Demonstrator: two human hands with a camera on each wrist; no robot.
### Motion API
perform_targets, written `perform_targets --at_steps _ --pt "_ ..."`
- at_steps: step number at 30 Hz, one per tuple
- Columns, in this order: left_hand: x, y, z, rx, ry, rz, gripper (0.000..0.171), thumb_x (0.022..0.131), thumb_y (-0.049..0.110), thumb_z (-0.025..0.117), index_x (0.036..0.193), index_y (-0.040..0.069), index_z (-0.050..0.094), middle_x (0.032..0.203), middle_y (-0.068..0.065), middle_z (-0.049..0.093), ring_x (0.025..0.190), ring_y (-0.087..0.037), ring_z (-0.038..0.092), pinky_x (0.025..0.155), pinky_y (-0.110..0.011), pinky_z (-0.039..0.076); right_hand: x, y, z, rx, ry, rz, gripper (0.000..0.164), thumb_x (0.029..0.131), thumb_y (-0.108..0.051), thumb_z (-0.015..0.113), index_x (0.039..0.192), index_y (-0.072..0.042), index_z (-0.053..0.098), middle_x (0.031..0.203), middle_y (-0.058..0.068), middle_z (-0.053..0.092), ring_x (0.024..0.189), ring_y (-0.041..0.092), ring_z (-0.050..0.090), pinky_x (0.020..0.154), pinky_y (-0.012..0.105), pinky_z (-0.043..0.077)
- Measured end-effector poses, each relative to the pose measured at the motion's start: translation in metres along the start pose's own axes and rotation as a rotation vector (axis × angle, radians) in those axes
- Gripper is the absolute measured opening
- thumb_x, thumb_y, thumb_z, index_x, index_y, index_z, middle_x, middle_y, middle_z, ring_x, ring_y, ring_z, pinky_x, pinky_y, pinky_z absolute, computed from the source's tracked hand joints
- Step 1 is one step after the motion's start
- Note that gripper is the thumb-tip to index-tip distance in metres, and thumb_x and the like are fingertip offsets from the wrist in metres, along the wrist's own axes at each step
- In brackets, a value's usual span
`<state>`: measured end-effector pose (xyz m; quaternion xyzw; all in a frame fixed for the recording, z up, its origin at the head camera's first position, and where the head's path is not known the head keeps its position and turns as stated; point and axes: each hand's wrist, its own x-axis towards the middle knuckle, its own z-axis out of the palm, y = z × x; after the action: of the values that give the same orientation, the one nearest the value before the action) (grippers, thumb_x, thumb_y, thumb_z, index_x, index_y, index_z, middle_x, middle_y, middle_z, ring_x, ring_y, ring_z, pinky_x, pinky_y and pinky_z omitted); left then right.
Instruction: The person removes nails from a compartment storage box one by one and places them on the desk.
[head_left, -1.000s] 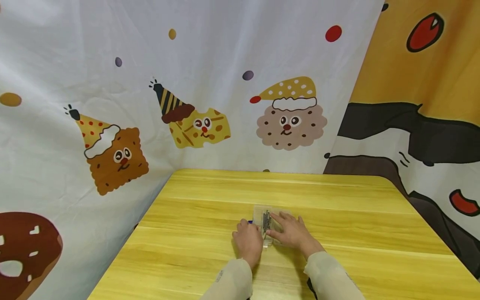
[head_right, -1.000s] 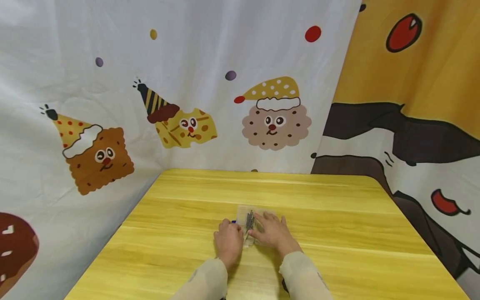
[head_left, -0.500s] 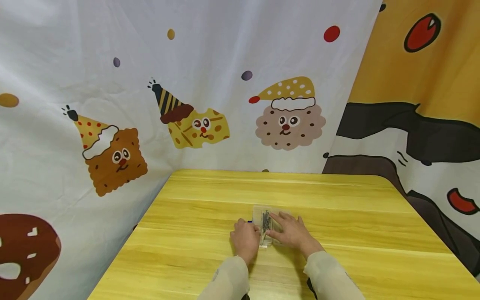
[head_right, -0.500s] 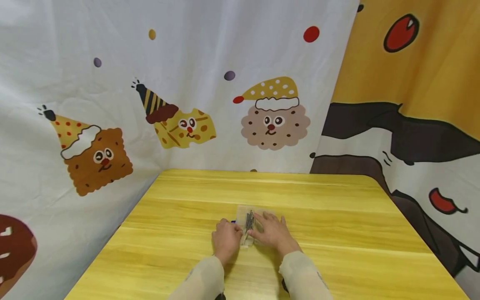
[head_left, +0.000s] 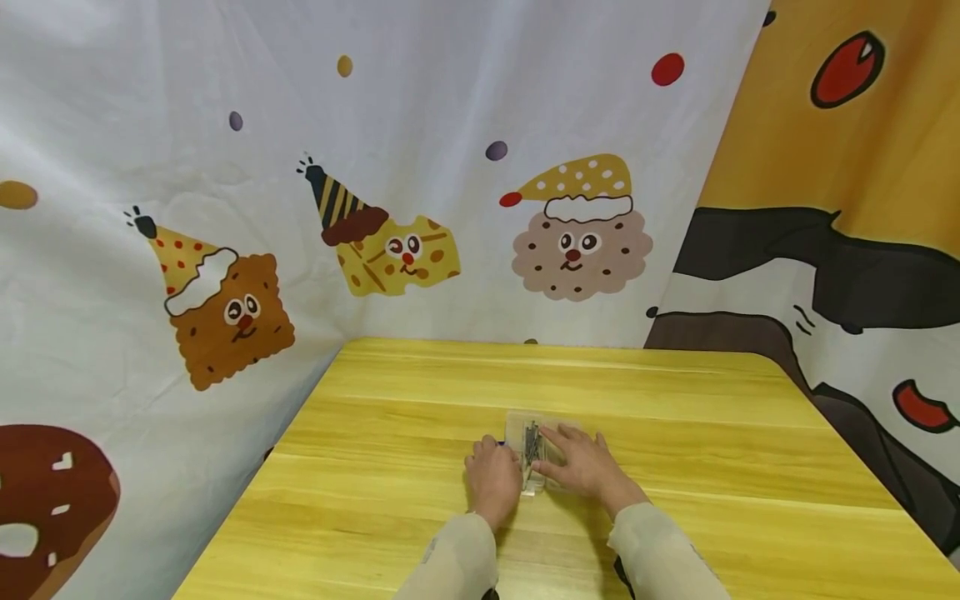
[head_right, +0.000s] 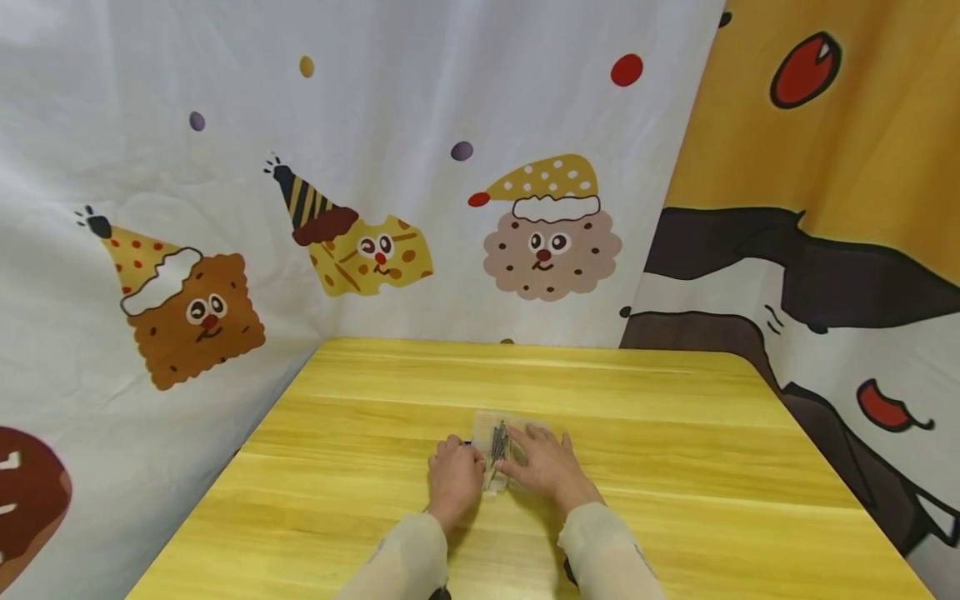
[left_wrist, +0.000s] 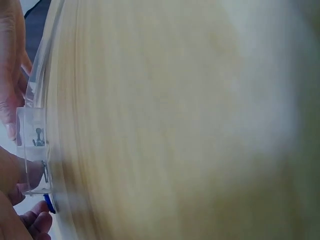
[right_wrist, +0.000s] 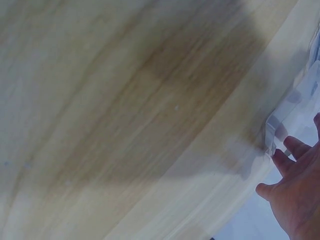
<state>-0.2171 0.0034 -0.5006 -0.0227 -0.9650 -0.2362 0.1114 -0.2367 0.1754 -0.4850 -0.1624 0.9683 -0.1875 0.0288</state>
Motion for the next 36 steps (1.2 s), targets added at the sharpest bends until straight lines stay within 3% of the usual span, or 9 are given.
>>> perform_targets --at_steps 19,24,28,36 --pt "-0.0034 -0.0029 0.0013 -0.156 0.0 -0.032 0.013 0.093 0.021 0.068 0.086 0.012 0.075 0.109 -0.01 0.06 0.105 -0.031 0.052 0.086 -0.054 0.041 0.0001 -0.0013 0.0004 -0.016 -0.01 0.007 0.071 0.094 -0.058 0.057 0.151 -0.019 0.043 0.151 0.024 0.039 0.14 0.043 0.034 0.109 0.072 0.012" --pt "-0.0063 -0.0017 0.0017 -0.214 0.031 -0.046 0.013 0.093 0.02 0.068 0.09 0.01 0.077 0.112 -0.011 0.061 0.106 -0.031 0.052 0.088 -0.055 0.04 0.0 0.0006 0.0012 -0.02 -0.006 0.006 0.071 0.094 -0.059 0.057 0.152 -0.02 0.042 0.152 0.023 0.039 0.14 0.043 0.033 0.109 0.072 0.011" --pt "-0.0087 -0.0008 0.0003 -0.239 0.065 -0.027 0.012 0.092 0.019 0.069 0.092 0.012 0.079 0.114 -0.011 0.063 0.106 -0.031 0.054 0.09 -0.058 0.039 -0.0002 0.0022 0.0012 -0.029 -0.007 0.01 0.073 0.093 -0.061 0.056 0.152 -0.02 0.041 0.152 0.023 0.038 0.14 0.043 0.033 0.109 0.072 0.011" --pt "-0.0094 -0.0014 -0.0014 -0.266 0.06 -0.017 0.013 0.092 0.019 0.069 0.092 0.013 0.08 0.117 -0.011 0.064 0.109 -0.033 0.055 0.091 -0.06 0.037 -0.0002 0.0027 0.0014 -0.036 -0.009 0.015 0.072 0.093 -0.06 0.056 0.152 -0.02 0.042 0.151 0.023 0.039 0.139 0.042 0.035 0.109 0.072 0.012"
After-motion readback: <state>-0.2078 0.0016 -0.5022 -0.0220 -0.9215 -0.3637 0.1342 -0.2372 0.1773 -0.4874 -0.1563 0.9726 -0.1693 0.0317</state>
